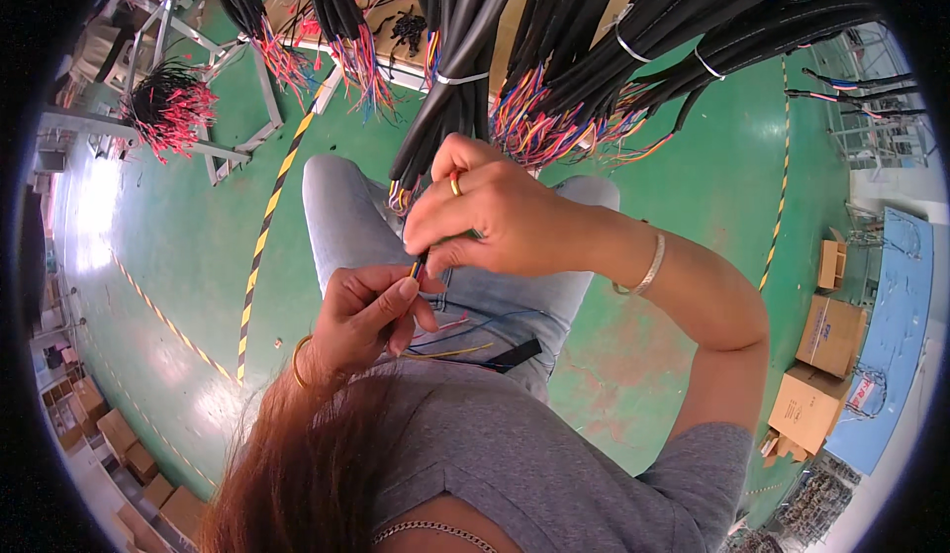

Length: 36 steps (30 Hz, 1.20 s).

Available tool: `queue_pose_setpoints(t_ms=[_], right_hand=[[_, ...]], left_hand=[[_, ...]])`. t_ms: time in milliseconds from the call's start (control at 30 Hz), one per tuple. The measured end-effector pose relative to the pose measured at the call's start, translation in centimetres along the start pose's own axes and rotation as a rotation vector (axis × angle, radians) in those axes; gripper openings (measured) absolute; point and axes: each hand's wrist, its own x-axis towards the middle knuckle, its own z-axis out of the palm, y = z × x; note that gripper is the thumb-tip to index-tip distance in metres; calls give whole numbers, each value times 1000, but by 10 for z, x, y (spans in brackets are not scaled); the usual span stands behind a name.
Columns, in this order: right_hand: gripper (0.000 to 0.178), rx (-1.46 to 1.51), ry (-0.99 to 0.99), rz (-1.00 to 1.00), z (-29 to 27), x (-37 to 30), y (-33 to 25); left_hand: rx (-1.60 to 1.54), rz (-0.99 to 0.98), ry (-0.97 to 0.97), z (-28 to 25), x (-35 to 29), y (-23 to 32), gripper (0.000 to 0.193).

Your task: The person takes small connectors from a table and attaches them onto the exposed colored wires of hanging cables by hand.

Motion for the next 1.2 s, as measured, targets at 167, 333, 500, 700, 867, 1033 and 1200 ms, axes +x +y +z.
queue_pose_setpoints(t_ms=[167,333,500,700,867,1033,1200], right_hand=[[11,100,39,-3,10,-2,0],[7,-187,-115,157,18,14,-8],[11,-350,-789,265,17,57,-8],[14,-470,-978,158,52,60,6],[21,-342,-675,204,37,55,9],[23,896,804,197,4,-18,29],[34,1548,777,613,80,-48,21]], left_hand=[[-20,-6,-40,0,0,-2,24],[304,181,140,13,5,-11,16],[527,260,238,16,15,-22,14],[747,350,200,11,25,-37,12],[737,326,263,9,20,-30,12],[240,168,169,-5,16,-30,17],[-183,116,-66,-8,20,-38,20]])
